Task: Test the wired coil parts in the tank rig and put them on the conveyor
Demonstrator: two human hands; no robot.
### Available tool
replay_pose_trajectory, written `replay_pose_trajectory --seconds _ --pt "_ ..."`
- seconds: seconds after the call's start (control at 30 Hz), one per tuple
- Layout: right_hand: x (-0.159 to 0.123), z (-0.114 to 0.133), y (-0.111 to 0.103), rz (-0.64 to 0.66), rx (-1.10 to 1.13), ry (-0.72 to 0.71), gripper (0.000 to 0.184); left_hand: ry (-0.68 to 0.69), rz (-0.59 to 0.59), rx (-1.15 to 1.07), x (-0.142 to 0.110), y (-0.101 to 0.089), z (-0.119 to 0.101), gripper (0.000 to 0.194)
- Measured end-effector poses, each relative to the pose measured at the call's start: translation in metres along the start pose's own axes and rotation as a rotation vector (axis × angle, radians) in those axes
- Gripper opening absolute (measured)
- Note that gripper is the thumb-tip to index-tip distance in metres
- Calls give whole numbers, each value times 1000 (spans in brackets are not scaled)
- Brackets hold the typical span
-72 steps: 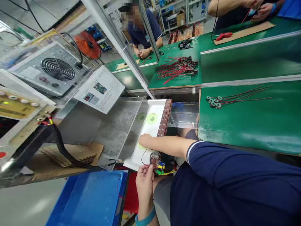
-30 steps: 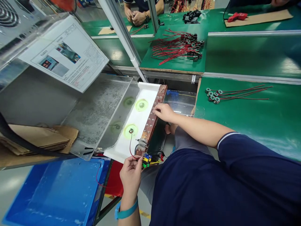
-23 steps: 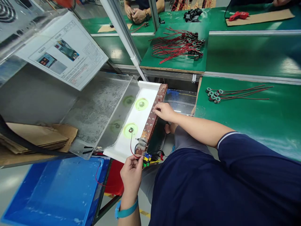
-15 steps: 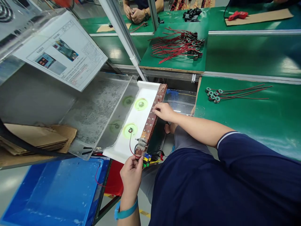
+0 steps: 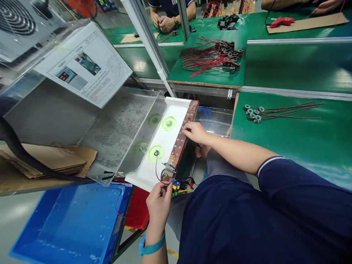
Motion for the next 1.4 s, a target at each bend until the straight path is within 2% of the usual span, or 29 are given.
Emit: replay_pose_trajectory --seconds 0.57,0.83,0.97,1.3,1.4 --pt "-2 3 -2 0 -32 -25 10 -59 8 -88 1 3 2 19" --pt "-3 -5 1 -11 -30 -23 15 -48 -15 20 -3 5 -1 12" --pt "-5 -5 2 -15 -24 -26 17 -65 -20 -8 -5 6 2 14" --pt "-6 -1 0 1 -65 -20 16 -11 -39 -68 -4 7 11 16" --pt "-7 8 -1 -9 -120 -66 15 -1 -46 -79 -4 7 11 20"
Point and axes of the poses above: each hand's wrist, its own x-axis towards the middle knuckle, its own y-axis out of the palm, z = x × y, the point moved 7 cm from there along x, towards the middle knuckle, and after that the axes turned 13 degrees about -x, right-handed, at the moved point
